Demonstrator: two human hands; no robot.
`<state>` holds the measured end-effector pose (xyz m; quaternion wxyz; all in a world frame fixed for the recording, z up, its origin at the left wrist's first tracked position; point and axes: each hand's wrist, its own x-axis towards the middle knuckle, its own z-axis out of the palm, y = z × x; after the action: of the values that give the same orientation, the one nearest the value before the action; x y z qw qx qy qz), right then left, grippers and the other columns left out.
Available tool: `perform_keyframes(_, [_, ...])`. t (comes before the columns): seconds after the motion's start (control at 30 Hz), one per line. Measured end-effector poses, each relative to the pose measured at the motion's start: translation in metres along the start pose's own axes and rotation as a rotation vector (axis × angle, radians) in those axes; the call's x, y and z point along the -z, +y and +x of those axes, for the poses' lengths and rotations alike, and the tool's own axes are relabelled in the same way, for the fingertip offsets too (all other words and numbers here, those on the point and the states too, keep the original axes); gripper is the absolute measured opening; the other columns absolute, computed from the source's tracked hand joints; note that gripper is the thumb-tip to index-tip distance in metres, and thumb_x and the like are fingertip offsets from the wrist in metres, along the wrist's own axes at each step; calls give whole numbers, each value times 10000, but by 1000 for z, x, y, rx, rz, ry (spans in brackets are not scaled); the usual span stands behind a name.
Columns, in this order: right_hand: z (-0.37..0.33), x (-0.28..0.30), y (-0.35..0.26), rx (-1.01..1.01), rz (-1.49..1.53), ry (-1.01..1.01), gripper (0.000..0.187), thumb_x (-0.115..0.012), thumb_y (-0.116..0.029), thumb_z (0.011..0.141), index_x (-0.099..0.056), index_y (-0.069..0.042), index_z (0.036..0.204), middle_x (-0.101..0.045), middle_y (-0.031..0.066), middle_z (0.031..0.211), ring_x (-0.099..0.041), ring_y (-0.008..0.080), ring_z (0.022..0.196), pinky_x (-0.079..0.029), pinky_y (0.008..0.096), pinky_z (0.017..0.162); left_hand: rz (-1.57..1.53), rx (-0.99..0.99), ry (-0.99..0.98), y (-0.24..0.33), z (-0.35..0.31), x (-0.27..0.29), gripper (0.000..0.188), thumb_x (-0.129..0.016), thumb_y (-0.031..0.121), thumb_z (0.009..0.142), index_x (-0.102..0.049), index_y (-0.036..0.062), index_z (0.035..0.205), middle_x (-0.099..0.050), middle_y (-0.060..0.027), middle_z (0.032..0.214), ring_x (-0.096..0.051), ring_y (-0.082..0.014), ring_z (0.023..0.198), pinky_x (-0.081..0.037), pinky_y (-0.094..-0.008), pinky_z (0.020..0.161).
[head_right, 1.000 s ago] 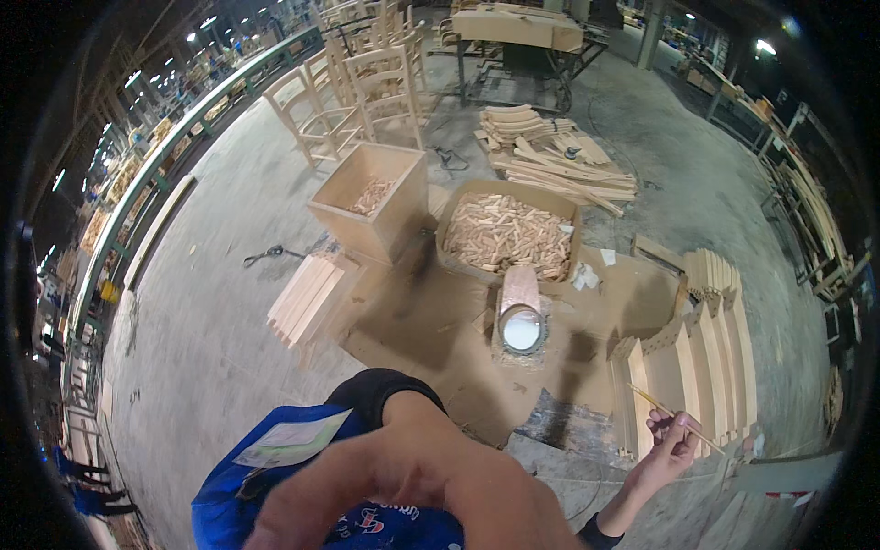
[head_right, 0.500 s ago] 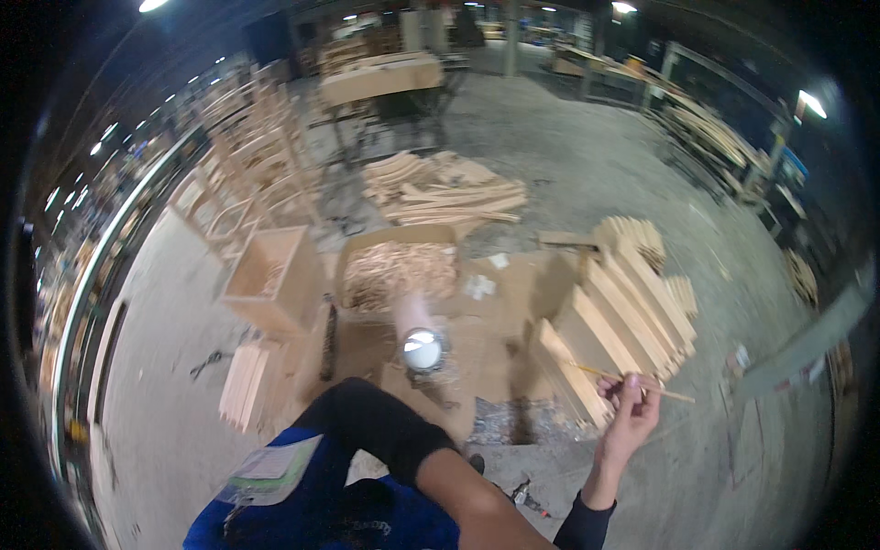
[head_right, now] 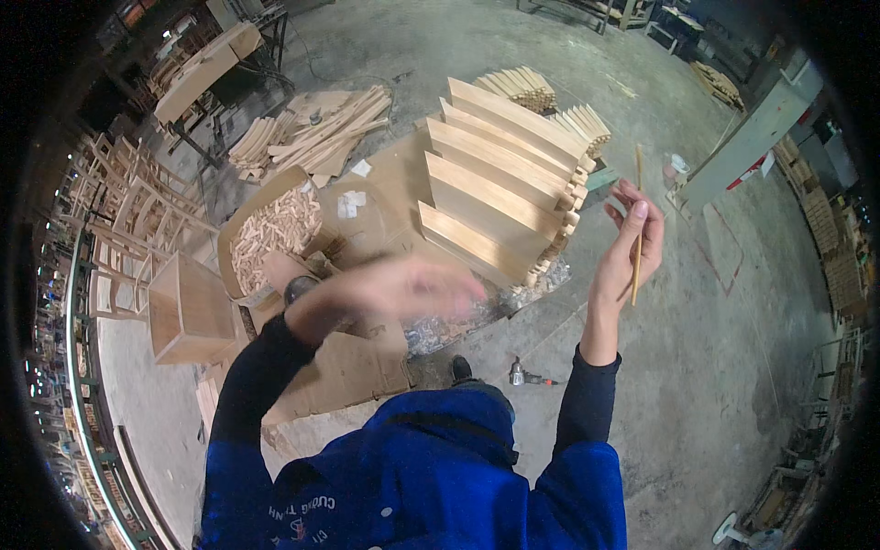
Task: The person repeatedly picks up small wooden parts with pre-drilled holes, applies glue from a can into the holes using a thin stick, and places the parts back into a stack. The process is repeated for multiple parts in a workshop setting.
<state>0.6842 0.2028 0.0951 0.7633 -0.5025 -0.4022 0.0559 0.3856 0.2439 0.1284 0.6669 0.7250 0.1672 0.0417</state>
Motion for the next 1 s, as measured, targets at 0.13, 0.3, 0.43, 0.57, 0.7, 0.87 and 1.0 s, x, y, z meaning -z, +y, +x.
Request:
perform_keyframes(0.13, [-5,5,36,41,-113,-4,389,-469,-311,1129,-626,23,1253,-687,190,1289,-652,271,1236,-481,413,1070,-97,242,585,-78,24,74,462,-637,392,1031,-614,78,1369,-692,-36,1155,-646,-128,924,-542,-310,808])
perform_keyframes(0.3, [-41,18,98,-75,-270,-39,430,-532,-278,1104,-568,18,1414,-622,199,1417,-575,283,1342,-407,423,1142,-355,368,1017,-146,54,124,741,-575,583,1002,-467,66,1521,-539,-144,1450,-562,-252,1245,-489,-409,1020])
perform_keyframes(0.43, [-73,18,115,-285,-247,-135,564,-592,-238,1080,-421,52,1532,-476,232,1553,-457,283,1453,-386,396,1184,-422,272,964,-152,78,123,883,-500,651,1006,-279,67,1630,-348,-177,1635,-423,-315,1439,-431,-437,1106])
perform_keyframes(0.57, [-92,11,124,-355,-186,-177,546,-545,-254,1101,-416,58,1530,-466,230,1557,-458,298,1451,-385,402,1190,-352,285,1096,-207,87,139,952,-491,729,962,-307,74,1628,-357,-189,1645,-389,-345,1475,-431,-471,1115])
perform_keyframes(0.7, [-106,7,131,-382,-97,-101,534,-495,-303,1117,-437,38,1524,-492,219,1537,-480,302,1423,-359,419,1190,-293,653,954,-269,73,150,883,-503,716,955,-402,113,1593,-462,-177,1569,-456,-310,1422,-486,-477,1043])
perform_keyframes(0.87, [-127,29,153,-420,-189,-40,515,-478,-285,1123,-434,44,1517,-489,221,1537,-469,305,1436,-357,418,1193,-354,586,1126,-253,96,106,776,-544,648,965,-548,44,1454,-632,-142,1342,-605,-266,1151,-516,-407,943])
perform_keyframes(1.0, [-110,37,147,-368,-229,-56,516,-472,-308,1126,-443,27,1519,-484,197,1549,-470,292,1439,-350,415,1212,-158,288,1485,-243,97,127,608,-542,527,1021,-620,19,1346,-690,-98,1200,-611,-225,996,-498,-354,905])
